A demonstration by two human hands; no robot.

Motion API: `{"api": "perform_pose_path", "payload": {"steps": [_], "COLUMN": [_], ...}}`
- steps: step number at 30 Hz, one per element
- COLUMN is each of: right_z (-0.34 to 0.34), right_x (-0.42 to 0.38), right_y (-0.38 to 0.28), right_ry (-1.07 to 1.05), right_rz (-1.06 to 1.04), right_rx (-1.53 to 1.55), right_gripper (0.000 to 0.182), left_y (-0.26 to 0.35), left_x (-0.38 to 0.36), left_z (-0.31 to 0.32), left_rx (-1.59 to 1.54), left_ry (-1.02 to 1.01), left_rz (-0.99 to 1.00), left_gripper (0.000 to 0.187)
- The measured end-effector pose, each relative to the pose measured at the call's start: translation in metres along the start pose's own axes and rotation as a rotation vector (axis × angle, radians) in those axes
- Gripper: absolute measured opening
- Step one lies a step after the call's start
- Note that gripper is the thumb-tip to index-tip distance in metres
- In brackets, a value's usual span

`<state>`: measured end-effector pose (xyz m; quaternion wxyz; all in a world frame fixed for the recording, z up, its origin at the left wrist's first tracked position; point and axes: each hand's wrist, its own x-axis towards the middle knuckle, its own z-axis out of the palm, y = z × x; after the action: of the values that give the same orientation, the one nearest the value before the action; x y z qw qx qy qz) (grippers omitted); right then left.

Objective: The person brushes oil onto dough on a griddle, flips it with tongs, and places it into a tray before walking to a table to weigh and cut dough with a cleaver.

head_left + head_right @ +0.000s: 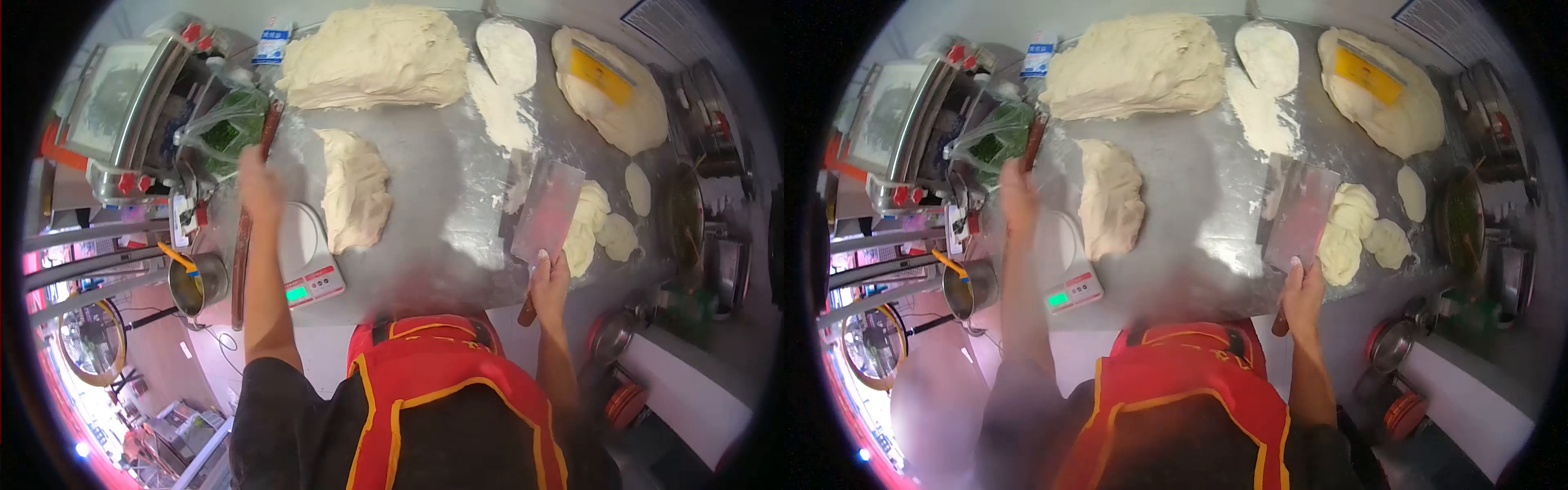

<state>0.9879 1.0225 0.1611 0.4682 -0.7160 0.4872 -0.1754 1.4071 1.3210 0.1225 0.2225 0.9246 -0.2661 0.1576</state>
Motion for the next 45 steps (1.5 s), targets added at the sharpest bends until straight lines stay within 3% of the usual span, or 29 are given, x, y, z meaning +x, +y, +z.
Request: {"api": "perform_pose_path", "payload": {"steps": [2,4,5,6,7,11,13,16,18,23,24,27,29,32,35,36,38,39,41,44,45], "right_z": [-0.008,-0.021,-0.025,-0.029,-0.034,-0.052,-0.057,-0.067,-0.072,-0.065,-0.061,-0.044,-0.034,-0.021,-0.017,-0.014,-0.010,-0.008,-0.006,-0.003,-0.002], "right_x": [-0.002,-0.009,-0.010,-0.011,-0.012,-0.018,-0.018,-0.013,-0.009,0.007,0.007,0.011,0.009,0.009,0.001,-0.002,-0.006,-0.009,-0.012,-0.013,-0.017], "right_y": [0.000,-0.020,-0.011,0.002,0.012,0.014,0.014,0.017,0.024,0.020,0.013,0.001,-0.005,-0.017,-0.028,-0.030,-0.033,-0.034,-0.034,-0.037,-0.042], "right_ry": [0.023,0.013,0.041,0.069,0.096,0.127,0.168,0.160,0.154,0.029,0.007,-0.038,-0.072,-0.129,-0.150,-0.148,-0.144,-0.145,-0.148,-0.152,-0.156], "right_rz": [0.062,0.218,0.184,0.149,0.112,0.175,0.200,0.254,0.238,0.172,0.184,0.150,0.115,0.078,0.062,0.053,0.038,0.030,0.010,-0.014,-0.003], "right_rx": [0.055,0.121,0.113,0.103,0.092,0.190,0.224,0.238,0.207,0.169,0.181,0.239,0.257,0.246,0.237,0.234,0.244,0.253,0.242,0.232,0.262], "right_gripper": [0.019,0.019,0.020,0.020,0.020,0.020,0.020,0.019,0.018,0.019,0.018,0.018,0.019,0.019,0.017,0.017,0.018,0.018,0.018,0.019,0.020], "left_y": [0.099,0.173,0.210,0.244,0.277,0.355,0.367,0.359,0.321,0.250,0.244,0.272,0.284,0.245,0.181,0.184,0.152,0.112,0.062,0.117,0.119], "left_x": [-0.026,-0.064,-0.087,-0.110,-0.116,-0.142,-0.127,-0.094,-0.093,-0.065,-0.068,-0.111,-0.143,-0.159,-0.137,-0.084,-0.044,-0.061,-0.048,-0.028,-0.041], "left_z": [0.036,0.073,0.097,0.119,0.118,0.165,0.178,0.197,0.190,0.149,0.155,0.143,0.117,0.098,0.081,0.042,0.017,0.044,0.094,0.068,0.086], "left_rx": [-0.136,-0.501,-0.227,-0.299,-0.442,-0.414,-0.406,-0.240,-0.123,0.161,0.102,0.047,-0.074,-0.075,-0.010,-0.083,-0.131,-0.101,0.003,-0.288,-0.482], "left_ry": [-0.049,-0.400,-0.431,-0.402,-0.617,-0.563,-0.584,-0.610,-0.451,-0.378,-0.337,-0.402,-0.588,-0.591,-0.435,-0.673,-0.439,0.021,-0.065,-0.448,-0.410], "left_rz": [0.059,0.203,0.448,0.550,0.503,0.839,0.843,0.589,0.377,-0.112,-0.127,0.182,0.362,0.363,0.405,0.081,-0.132,-0.015,-0.356,-0.696,-0.532], "left_gripper": [0.043,0.057,0.061,0.065,0.069,0.065,0.068,0.070,0.072,0.075,0.073,0.072,0.069,0.061,0.054,0.052,0.051,0.052,0.058,0.069,0.071]}}
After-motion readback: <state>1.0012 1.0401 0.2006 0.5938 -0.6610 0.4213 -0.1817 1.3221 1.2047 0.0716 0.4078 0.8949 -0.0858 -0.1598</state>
